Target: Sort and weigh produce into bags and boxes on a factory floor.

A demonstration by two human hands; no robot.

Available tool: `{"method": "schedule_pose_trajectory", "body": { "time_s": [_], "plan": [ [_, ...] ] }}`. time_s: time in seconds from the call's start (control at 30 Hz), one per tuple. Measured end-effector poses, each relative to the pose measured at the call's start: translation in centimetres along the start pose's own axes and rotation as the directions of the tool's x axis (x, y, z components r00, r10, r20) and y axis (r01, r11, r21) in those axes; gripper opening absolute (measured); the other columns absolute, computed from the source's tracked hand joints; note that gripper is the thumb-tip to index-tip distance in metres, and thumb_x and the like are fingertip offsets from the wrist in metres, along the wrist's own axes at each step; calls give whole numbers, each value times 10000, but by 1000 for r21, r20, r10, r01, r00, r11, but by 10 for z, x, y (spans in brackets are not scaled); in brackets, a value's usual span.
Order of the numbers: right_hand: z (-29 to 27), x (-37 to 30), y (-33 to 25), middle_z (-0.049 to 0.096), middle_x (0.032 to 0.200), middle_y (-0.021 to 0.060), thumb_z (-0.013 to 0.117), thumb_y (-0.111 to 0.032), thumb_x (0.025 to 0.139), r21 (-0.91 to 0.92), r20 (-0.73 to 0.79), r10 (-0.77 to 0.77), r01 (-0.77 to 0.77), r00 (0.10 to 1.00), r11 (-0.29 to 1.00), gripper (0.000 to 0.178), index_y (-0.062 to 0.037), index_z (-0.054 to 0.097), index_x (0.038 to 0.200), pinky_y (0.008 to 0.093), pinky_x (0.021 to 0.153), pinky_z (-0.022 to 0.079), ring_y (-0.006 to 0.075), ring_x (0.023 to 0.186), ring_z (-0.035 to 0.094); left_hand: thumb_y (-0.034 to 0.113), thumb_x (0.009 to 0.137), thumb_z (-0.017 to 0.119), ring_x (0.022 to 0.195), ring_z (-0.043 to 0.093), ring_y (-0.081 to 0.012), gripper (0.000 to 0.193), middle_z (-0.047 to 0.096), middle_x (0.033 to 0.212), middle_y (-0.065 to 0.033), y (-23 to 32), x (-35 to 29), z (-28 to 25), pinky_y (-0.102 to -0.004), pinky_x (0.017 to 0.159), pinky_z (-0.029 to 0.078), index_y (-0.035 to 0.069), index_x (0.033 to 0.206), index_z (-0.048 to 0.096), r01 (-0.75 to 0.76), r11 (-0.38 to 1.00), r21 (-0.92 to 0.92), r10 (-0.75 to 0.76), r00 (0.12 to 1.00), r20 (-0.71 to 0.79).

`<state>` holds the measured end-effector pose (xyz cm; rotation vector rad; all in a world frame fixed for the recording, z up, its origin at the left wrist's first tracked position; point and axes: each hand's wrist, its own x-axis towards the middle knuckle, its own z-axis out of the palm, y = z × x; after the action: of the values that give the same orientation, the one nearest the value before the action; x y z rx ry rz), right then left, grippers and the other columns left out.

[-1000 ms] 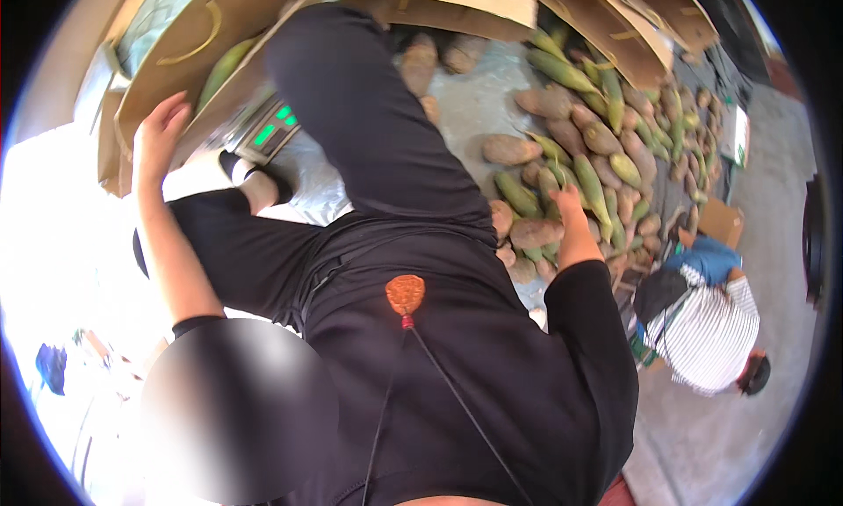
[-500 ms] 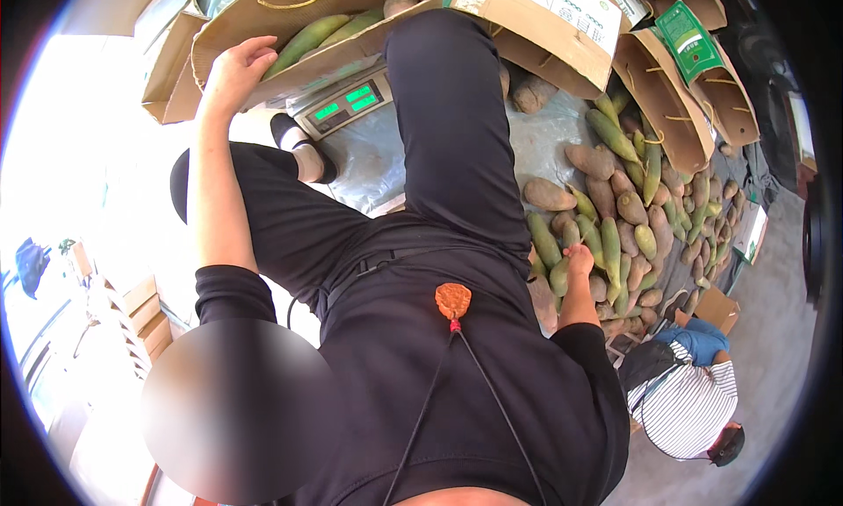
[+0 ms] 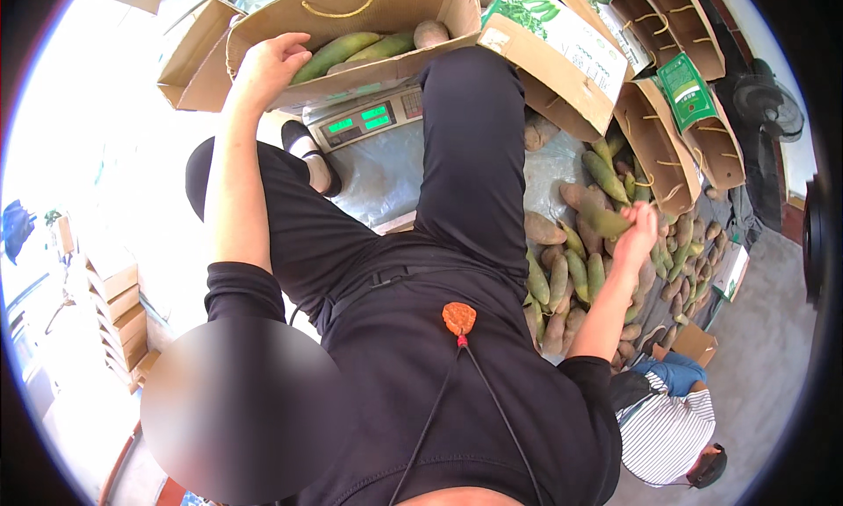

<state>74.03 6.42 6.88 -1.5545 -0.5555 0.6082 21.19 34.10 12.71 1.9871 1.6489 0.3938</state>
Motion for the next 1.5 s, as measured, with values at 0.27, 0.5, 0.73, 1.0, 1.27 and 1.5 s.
{"method": "schedule_pose_trajectory", "body": {
  "time_s": [0.27,0.5,0.73,1.0,1.27,1.5],
  "plan": [
    [174,42,-170,432,729,17,479,-195,955,493,365,-428,219,827,842,226,11,533,878,403,864,397,194,765,466,153,823,616,859,649,-236,322,687,922,-125,-3,-3,-4,-335,801,495,35,1123,617,-28,999,-25,27,999,-46],
    [327,56,-174,623,959,60,559,-233,911,616,716,-435,-201,546,762,258,-54,562,1097,326,853,429,170,871,586,158,836,613,875,644,-179,346,685,973,-94,-7,1,-6,-306,812,493,89,1175,611,-10,998,-63,1,990,-142],
    [334,31,-112,632,964,64,593,-195,877,211,672,-29,-154,740,965,278,-36,581,1103,301,800,450,160,907,587,168,839,614,876,641,-171,344,682,979,-93,-20,0,-7,-299,802,490,88,1174,611,-33,998,-44,25,986,-165],
    [205,31,-11,641,1058,63,576,-192,894,-180,377,280,-226,883,957,273,-58,597,1131,316,800,462,165,975,595,193,840,612,865,635,-162,342,682,974,-83,-17,0,-3,-295,796,485,86,1164,618,-14,1000,-20,11,992,-124],
    [108,-33,92,654,973,31,584,-169,873,-299,253,582,-510,772,807,248,-90,598,1108,299,700,457,140,868,609,202,840,616,874,630,-157,348,680,978,-84,-21,1,-1,-292,807,478,89,1169,617,-11,1000,18,13,995,-98],
    [104,-74,140,643,856,10,612,-134,859,-335,315,676,-588,666,736,160,-52,641,994,237,638,451,93,749,575,233,837,602,932,644,-214,348,680,1018,-85,-21,4,5,-328,835,482,108,1161,621,-15,999,35,17,998,-68]
  ]
}}
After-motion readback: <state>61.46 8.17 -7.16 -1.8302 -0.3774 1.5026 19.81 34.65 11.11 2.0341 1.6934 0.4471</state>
